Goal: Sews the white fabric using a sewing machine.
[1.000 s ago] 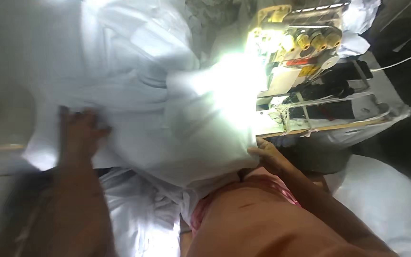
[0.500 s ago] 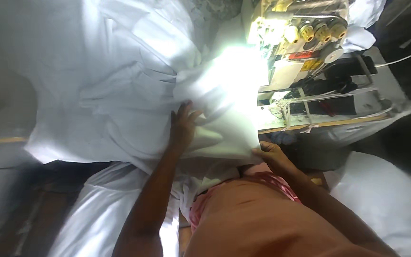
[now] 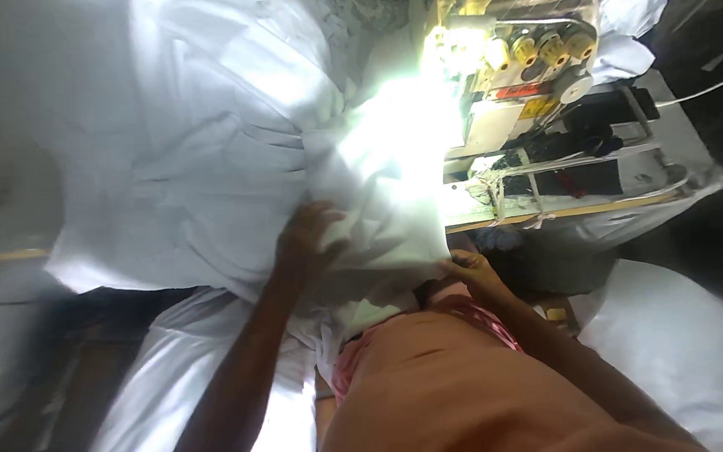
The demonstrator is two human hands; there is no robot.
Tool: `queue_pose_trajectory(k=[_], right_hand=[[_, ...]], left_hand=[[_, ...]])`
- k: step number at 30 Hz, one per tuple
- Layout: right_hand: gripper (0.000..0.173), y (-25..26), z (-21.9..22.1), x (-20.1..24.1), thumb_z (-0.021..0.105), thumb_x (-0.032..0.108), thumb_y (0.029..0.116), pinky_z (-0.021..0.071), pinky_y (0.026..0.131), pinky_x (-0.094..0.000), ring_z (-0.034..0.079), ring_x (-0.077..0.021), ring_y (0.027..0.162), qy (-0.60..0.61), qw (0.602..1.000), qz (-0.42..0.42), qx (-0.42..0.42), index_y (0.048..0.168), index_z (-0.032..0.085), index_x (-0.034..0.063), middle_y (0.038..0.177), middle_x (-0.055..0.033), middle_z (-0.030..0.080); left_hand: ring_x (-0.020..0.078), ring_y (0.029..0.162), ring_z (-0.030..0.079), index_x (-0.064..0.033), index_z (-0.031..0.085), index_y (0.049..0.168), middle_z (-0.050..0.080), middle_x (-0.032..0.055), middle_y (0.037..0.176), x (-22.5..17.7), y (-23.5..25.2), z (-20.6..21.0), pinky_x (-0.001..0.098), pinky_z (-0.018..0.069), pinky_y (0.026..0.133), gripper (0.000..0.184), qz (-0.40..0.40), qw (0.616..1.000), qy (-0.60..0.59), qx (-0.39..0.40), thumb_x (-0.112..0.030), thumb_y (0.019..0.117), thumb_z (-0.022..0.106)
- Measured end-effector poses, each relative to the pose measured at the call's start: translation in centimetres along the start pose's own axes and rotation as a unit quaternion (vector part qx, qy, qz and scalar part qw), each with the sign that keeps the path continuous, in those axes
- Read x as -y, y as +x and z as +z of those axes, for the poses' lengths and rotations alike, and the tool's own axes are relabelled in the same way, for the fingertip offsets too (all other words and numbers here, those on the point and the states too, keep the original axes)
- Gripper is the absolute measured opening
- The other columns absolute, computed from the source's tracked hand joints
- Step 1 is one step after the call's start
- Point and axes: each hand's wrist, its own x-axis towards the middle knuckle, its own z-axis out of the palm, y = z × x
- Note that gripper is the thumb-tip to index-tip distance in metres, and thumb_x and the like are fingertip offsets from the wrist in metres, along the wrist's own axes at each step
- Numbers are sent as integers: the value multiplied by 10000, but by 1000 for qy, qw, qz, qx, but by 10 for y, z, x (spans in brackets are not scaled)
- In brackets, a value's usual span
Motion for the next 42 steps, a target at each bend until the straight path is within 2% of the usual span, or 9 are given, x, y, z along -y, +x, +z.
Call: queue_pose_trajectory(k=[5, 9, 13, 18, 23, 28, 31, 39, 42], right_hand=[[96, -5, -1, 5, 571, 43, 1020, 586, 708, -251, 664, -68, 712, -4, 1000, 7, 9, 966, 650, 36, 805, 0, 683], [105, -10, 0, 7, 573, 33, 1018, 528, 597, -193, 605, -42, 608, -17, 1000, 5, -8, 939, 643, 33, 740, 4, 656], [86, -10, -2, 4, 605, 28, 1004, 532, 586, -192, 605, -40, 598, -25, 1000, 10, -12, 937, 658, 27, 743, 2, 669], [89, -14, 1, 8, 600, 23, 1002, 530, 606, -182, 605, -21, 614, -47, 999, 0, 10, 929, 649, 35, 745, 24, 661], [33, -14, 0, -1, 623, 28, 986, 526, 629, -194, 606, -26, 661, -80, 996, -16, 30, 963, 646, 25, 781, 15, 653], [33, -14, -2, -8, 620, 19, 982, 576, 757, -234, 649, -32, 755, -45, 998, -36, 31, 972, 647, 34, 830, 18, 673], [47, -13, -4, -8, 576, 40, 1008, 574, 752, -246, 649, -51, 761, -37, 998, -23, 34, 998, 622, 41, 852, 8, 664], [26, -14, 2, -7, 604, 45, 1008, 518, 610, -169, 598, -10, 649, -56, 998, -34, 7, 996, 627, 43, 792, 21, 652], [32, -17, 3, -5, 629, 40, 992, 532, 629, -168, 613, 4, 653, -66, 998, -25, -1, 989, 660, 32, 782, 34, 673]], left_hand=[[461, 1412, 454, -96, 587, 1419, 445, 268, 1545, 10, -20, 74, 694, 330, 1103, 523, 80, 994, 59, 47, -167, 907, 673], [485, 1299, 569, -147, 707, 1300, 543, 273, 1460, 15, -17, 74, 727, 387, 1041, 454, 75, 993, 85, 10, 51, 917, 564], [465, 1200, 644, -107, 783, 1152, 612, 262, 1385, 15, -11, 65, 617, 499, 982, 305, 84, 993, 87, -2, 8, 939, 597], [459, 1263, 606, -116, 773, 1168, 638, 258, 1348, 4, 6, 53, 685, 374, 1084, 314, 125, 989, 76, -22, 8, 978, 557], [460, 1312, 565, -25, 772, 1034, 634, 232, 1365, 16, 22, 50, 648, 402, 1092, 198, 143, 986, 56, 71, -40, 991, 580], [421, 1372, 520, -97, 676, 1319, 560, 252, 1449, 11, 3, 55, 614, 382, 1124, 369, 199, 975, 72, 75, -172, 1008, 491], [425, 1343, 551, -131, 660, 1353, 579, 217, 1446, 24, -11, 70, 624, 425, 1080, 396, 219, 967, 94, 87, -33, 1002, 507], [331, 1022, 746, -5, 760, 1097, 766, 168, 1081, 13, 9, 46, 499, 583, 887, 242, 84, 995, 11, 55, 13, 986, 546], [-10, 813, 657, 6, 696, 1012, 713, -20, 907, -4, 21, 18, 198, 553, 791, 141, -139, 965, -197, -103, -77, 1009, 581]])
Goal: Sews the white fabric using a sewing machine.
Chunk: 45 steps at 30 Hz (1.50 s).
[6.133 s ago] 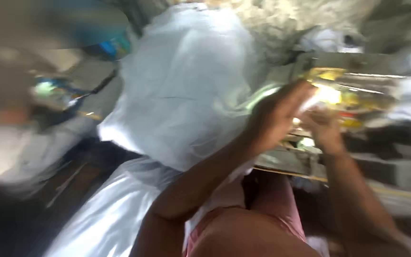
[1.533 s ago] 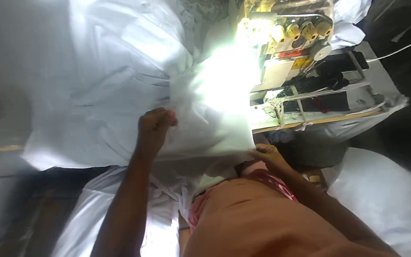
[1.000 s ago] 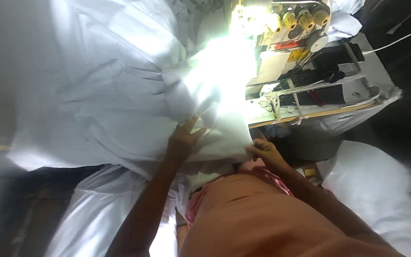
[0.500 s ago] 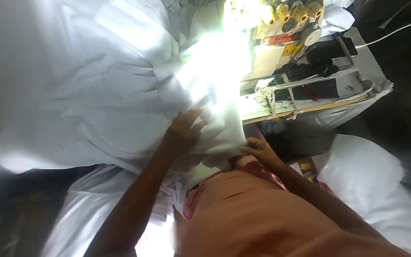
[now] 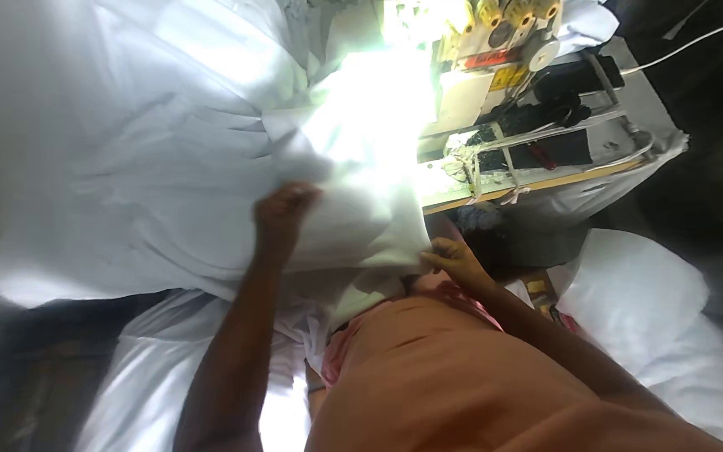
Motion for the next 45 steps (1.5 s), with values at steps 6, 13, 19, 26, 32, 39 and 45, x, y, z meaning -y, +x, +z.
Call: queue_pose_trajectory(k=[6, 13, 19, 26, 32, 39, 45], right_hand=[[96, 2, 0, -1, 608, 67, 1014, 566, 741, -211, 643, -14, 742, -6, 1000, -13, -1, 997, 686, 14, 833, 13, 688], [69, -16, 4, 2, 605, 42, 1001, 563, 702, -182, 630, 14, 719, -8, 998, -56, 5, 1003, 670, 16, 840, 38, 678], [63, -37, 14, 23, 612, 28, 993, 540, 658, -171, 611, 2, 666, 17, 999, -36, 0, 974, 672, 24, 777, 37, 668], [60, -44, 16, 25, 618, 44, 996, 535, 646, -166, 602, -8, 663, 0, 999, -51, 20, 976, 666, 15, 790, 14, 660], [42, -49, 19, 25, 628, 26, 979, 535, 669, -143, 612, 25, 691, -4, 996, -86, 16, 977, 670, 22, 803, 46, 671], [44, -63, 20, 33, 639, -2, 966, 546, 656, -144, 617, 24, 666, -19, 996, -91, 3, 959, 682, 6, 770, 35, 676], [58, -68, 24, 34, 636, 0, 969, 549, 657, -150, 630, 12, 670, -6, 997, -79, -11, 957, 692, 8, 768, 28, 687]], left_hand=[[55, 828, 667, -95, 608, 1172, 676, -28, 946, 11, 31, 8, 273, 572, 762, 236, -290, 914, -238, -154, -295, 1059, 554], [14, 932, 682, -187, 572, 1107, 692, -141, 973, -39, 24, -22, 272, 584, 857, 126, 16, 971, -204, -125, -207, 1093, 449], [246, 1178, 686, -4, 661, 1009, 754, 156, 1103, -49, -67, 51, 404, 464, 1103, 215, 310, 940, 127, 62, -176, 1059, 543], [292, 1265, 642, 9, 661, 1022, 734, 174, 1195, -9, -93, 103, 417, 418, 1155, 138, 307, 945, 105, 51, -60, 1034, 542], [322, 1272, 627, -12, 683, 1100, 709, 215, 1225, -23, -103, 97, 424, 408, 1152, 186, 308, 945, 105, 38, -78, 1047, 517], [250, 1194, 684, -36, 688, 1037, 765, 130, 1099, -27, -113, 102, 425, 430, 1139, 144, 324, 940, 99, 18, -104, 1045, 562], [263, 1199, 683, -33, 707, 1072, 760, 146, 1134, -29, -118, 107, 414, 436, 1129, 167, 339, 930, 138, 19, -79, 1037, 550]])
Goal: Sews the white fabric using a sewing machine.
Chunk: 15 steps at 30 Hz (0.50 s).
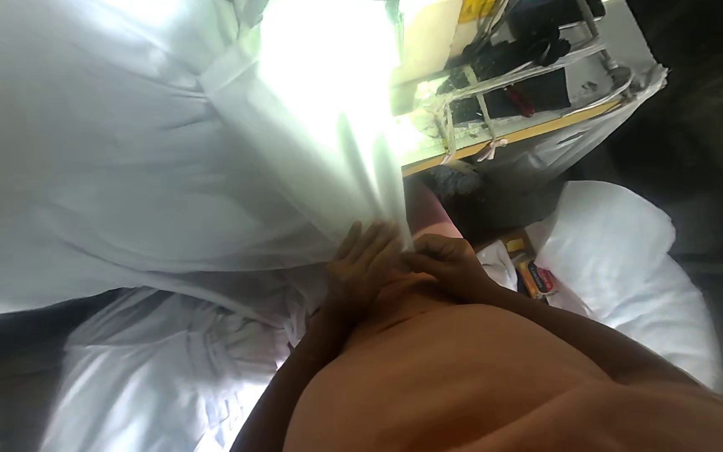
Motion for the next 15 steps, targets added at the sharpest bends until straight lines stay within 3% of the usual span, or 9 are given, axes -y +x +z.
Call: queue_pose_trajectory(k=[15], right_hand=[[95, -6, 4, 1, 602, -6, 984, 558, 678, -160, 645, -3, 698, 6, 1000, -22, -4, 986, 697, 3, 804, 16, 701]], left_hand=[[248, 1181, 691, -47, 718, 1073, 769, 126, 1106, -6, -1, -1, 419, 419, 1139, 152, 15, 1000, 13, -2, -86, 1025, 580]])
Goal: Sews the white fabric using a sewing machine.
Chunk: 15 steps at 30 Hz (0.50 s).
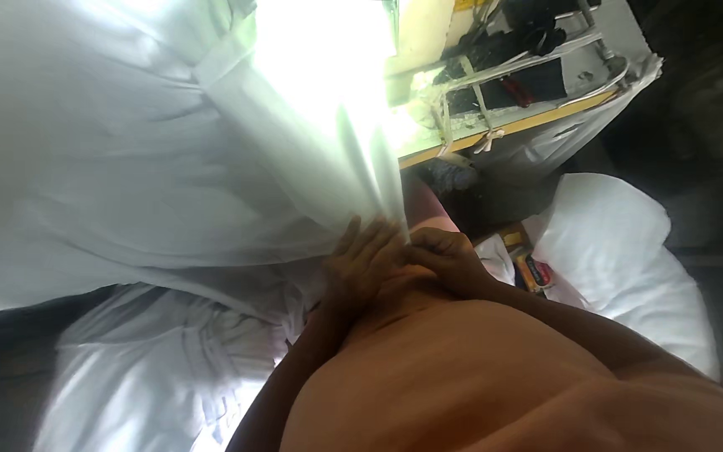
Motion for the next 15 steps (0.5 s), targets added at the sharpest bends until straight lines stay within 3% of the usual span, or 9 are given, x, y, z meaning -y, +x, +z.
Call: queue_pose_trajectory(k=[6, 15], right_hand=[[123, -1, -3, 2, 584, -9, 994, 578, 735, -188, 671, -19, 754, 26, 999, 16, 17, 1026, 702, 3, 850, 16, 717], [273, -7, -12, 8, 508, 11, 1025, 588, 830, -238, 700, -58, 904, 160, 974, 136, 80, 1239, 675, 38, 1032, 5, 742]], left_hand=[[255, 1157, 702, -32, 715, 1081, 768, 141, 1091, -2, 1, -1, 426, 422, 1138, 162, 8, 1000, -7, -4, -75, 1026, 569], [264, 1154, 706, 1, 717, 1112, 760, 166, 1118, -4, 1, -1, 410, 461, 1110, 185, 2, 1000, -13, 12, -95, 1021, 588]])
